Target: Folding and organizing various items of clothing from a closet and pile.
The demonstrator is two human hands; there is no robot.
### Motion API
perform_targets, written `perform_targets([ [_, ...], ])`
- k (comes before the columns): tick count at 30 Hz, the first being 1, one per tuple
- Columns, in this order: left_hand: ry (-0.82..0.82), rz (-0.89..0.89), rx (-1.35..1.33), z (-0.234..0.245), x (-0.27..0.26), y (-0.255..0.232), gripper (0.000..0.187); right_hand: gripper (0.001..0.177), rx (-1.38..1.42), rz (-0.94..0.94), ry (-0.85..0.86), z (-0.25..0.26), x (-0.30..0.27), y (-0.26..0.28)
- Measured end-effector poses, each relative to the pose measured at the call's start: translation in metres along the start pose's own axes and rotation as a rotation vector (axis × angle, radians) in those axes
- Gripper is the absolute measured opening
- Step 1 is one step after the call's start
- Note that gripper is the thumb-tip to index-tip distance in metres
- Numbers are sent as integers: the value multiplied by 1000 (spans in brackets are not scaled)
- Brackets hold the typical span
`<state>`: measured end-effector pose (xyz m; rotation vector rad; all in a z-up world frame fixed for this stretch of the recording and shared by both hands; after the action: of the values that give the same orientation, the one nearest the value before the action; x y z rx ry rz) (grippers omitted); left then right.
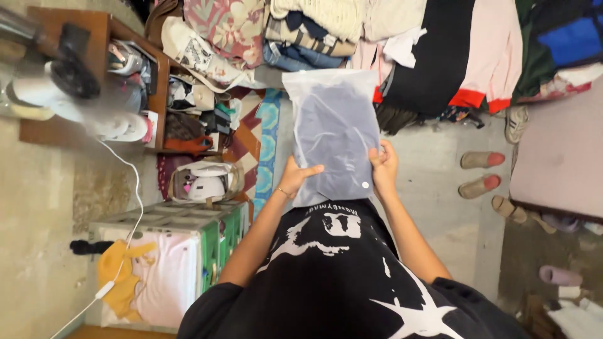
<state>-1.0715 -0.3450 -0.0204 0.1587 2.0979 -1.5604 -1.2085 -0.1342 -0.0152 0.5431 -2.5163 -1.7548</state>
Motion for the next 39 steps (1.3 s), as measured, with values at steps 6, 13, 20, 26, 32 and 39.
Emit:
perform_targets([
  [6, -227, -55, 171, 57, 103, -56, 63, 34, 106, -51, 95, -60, 127, 2],
  [13, -400, -363, 40, 120, 182, -121, 66, 32, 42, -78, 289, -133, 255, 14],
  [20, -565, -220, 285, 211, 226, -215, 70, 40, -119, -175, 359, -233, 334, -31],
  [26, -496, -364, 235, 322, 302, -268, 61, 63, -92, -101, 363, -338, 388, -52],
  [32, -676, -169, 363, 457, 416, -236, 64, 83, -387, -39, 354, -382, 421, -69],
  [39, -469, -361, 433, 405, 447, -242, 61, 69, -306, -62, 201, -317, 414, -62],
])
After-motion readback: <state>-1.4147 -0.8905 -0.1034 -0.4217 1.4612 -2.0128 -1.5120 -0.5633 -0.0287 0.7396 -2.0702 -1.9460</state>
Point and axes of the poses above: each hand's wrist, its own x-axis towards the middle knuckle, its own z-axis out of the back of the hand, y = z × x, the point moved 10 cm from there along x, towards the middle knuckle, and after that the axes turned 14 degrees about x, right-handed, at the moved point
